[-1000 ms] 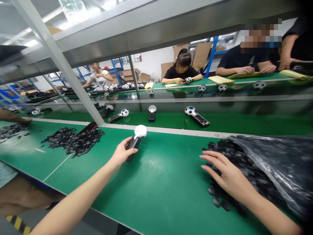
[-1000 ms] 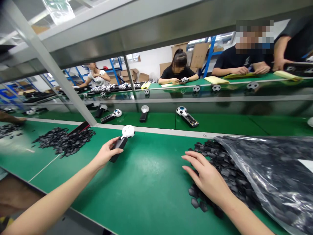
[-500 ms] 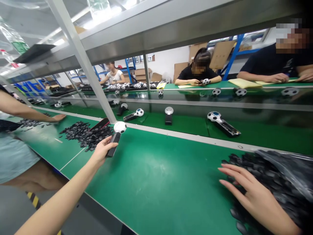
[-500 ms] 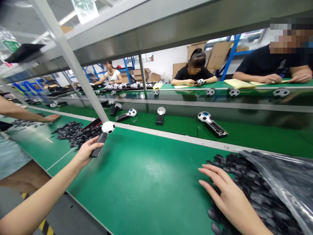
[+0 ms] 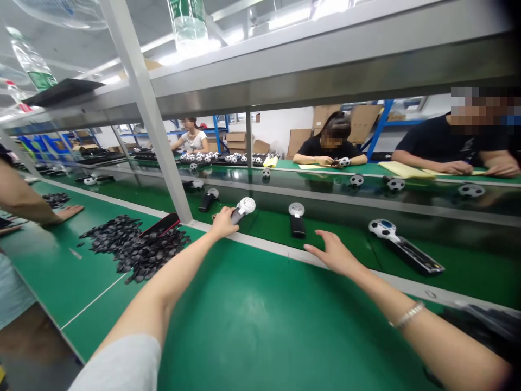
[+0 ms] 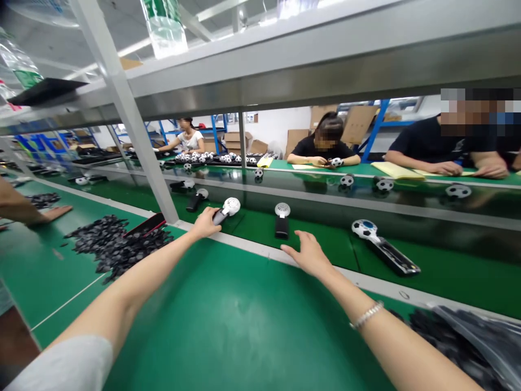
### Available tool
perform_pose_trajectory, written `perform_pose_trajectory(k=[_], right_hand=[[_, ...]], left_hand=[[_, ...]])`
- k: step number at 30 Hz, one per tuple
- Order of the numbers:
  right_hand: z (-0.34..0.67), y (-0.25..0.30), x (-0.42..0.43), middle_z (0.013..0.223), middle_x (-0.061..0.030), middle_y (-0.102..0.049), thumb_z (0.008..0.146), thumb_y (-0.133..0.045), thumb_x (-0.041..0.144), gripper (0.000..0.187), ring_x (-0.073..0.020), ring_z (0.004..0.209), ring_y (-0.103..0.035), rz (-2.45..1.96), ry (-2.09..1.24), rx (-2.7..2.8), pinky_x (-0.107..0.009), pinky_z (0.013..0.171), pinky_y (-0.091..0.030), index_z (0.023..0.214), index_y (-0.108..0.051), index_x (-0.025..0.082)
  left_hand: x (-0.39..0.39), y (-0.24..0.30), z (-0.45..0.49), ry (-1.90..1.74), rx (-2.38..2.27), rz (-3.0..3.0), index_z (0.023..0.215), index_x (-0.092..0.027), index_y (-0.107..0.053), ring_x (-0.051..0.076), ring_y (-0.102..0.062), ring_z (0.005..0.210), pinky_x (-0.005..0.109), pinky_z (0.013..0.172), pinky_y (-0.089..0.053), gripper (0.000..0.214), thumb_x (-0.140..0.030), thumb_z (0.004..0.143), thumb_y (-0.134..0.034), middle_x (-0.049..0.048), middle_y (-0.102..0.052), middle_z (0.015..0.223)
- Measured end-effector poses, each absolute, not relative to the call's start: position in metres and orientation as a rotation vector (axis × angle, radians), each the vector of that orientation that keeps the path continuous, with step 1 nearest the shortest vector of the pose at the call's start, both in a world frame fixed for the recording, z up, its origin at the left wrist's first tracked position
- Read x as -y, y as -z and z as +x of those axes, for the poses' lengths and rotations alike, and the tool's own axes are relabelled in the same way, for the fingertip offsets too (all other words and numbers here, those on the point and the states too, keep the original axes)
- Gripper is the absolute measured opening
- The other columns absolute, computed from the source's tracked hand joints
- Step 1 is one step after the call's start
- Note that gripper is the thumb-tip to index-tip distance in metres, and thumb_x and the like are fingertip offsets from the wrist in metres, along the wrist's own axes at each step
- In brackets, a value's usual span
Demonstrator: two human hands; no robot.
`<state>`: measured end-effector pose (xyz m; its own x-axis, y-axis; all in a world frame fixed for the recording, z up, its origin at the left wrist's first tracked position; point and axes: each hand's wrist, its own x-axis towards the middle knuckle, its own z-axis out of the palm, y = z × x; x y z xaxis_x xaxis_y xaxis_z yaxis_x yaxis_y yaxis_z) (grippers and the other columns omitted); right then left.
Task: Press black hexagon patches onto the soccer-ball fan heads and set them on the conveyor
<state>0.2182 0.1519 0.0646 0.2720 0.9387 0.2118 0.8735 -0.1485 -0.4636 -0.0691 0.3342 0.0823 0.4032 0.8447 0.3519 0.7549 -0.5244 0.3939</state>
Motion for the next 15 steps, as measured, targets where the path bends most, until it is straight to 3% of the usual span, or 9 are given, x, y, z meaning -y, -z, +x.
perform_pose_trajectory(k=[5, 10, 13, 15], right_hand=[[0.203, -0.061, -0.230, 0.130, -0.0233, -0.039, 0.074, -0.046, 0.061, 0.079, -0.0381, 0.118, -0.040, -2.256, -0.271, 1.469, -0.047, 0.088, -0.041, 0.131, -0.033, 0.008], [0.202, -0.044, -0.262, 0.140, -0.0215, -0.023, 0.077, -0.051, 0.047, 0.067, -0.0439, 0.116, -0.039, -2.405, -0.252, 1.322, -0.058, 0.084, -0.037, 0.134, -0.031, 0.019], [0.210, -0.037, -0.264, 0.141, -0.0195, -0.021, 0.079, -0.051, 0.032, 0.058, -0.0422, 0.117, -0.039, -2.452, -0.245, 1.269, -0.058, 0.085, -0.035, 0.134, -0.033, 0.024], [0.218, -0.038, -0.262, 0.141, -0.0188, -0.022, 0.077, -0.051, 0.025, 0.058, -0.0407, 0.117, -0.040, -2.444, -0.251, 1.268, -0.057, 0.086, -0.035, 0.133, -0.035, 0.025]], left_hand=[[-0.381, -0.073, -0.056, -0.504, -1.567, 2.554, 0.123, -0.018, -0.043, 0.031, -0.032, 0.122, 0.051, 0.100, -0.023, 0.057, -0.035, 0.071, -0.061, 0.0118, -0.040, 0.129], [-0.422, -0.078, -0.047, -0.058, -1.586, 2.522, 0.107, -0.028, -0.058, 0.044, -0.026, 0.124, 0.059, 0.096, -0.022, 0.065, -0.050, 0.047, -0.072, 0.0120, -0.030, 0.139], [-0.428, -0.080, -0.035, 0.092, -1.548, 2.519, 0.112, -0.032, -0.057, 0.045, -0.035, 0.118, 0.057, 0.093, -0.027, 0.080, -0.055, 0.037, -0.073, 0.0115, -0.037, 0.134], [-0.422, -0.079, -0.027, 0.098, -1.520, 2.527, 0.117, -0.033, -0.053, 0.041, -0.041, 0.114, 0.051, 0.092, -0.033, 0.084, -0.054, 0.038, -0.072, 0.0110, -0.044, 0.126]])
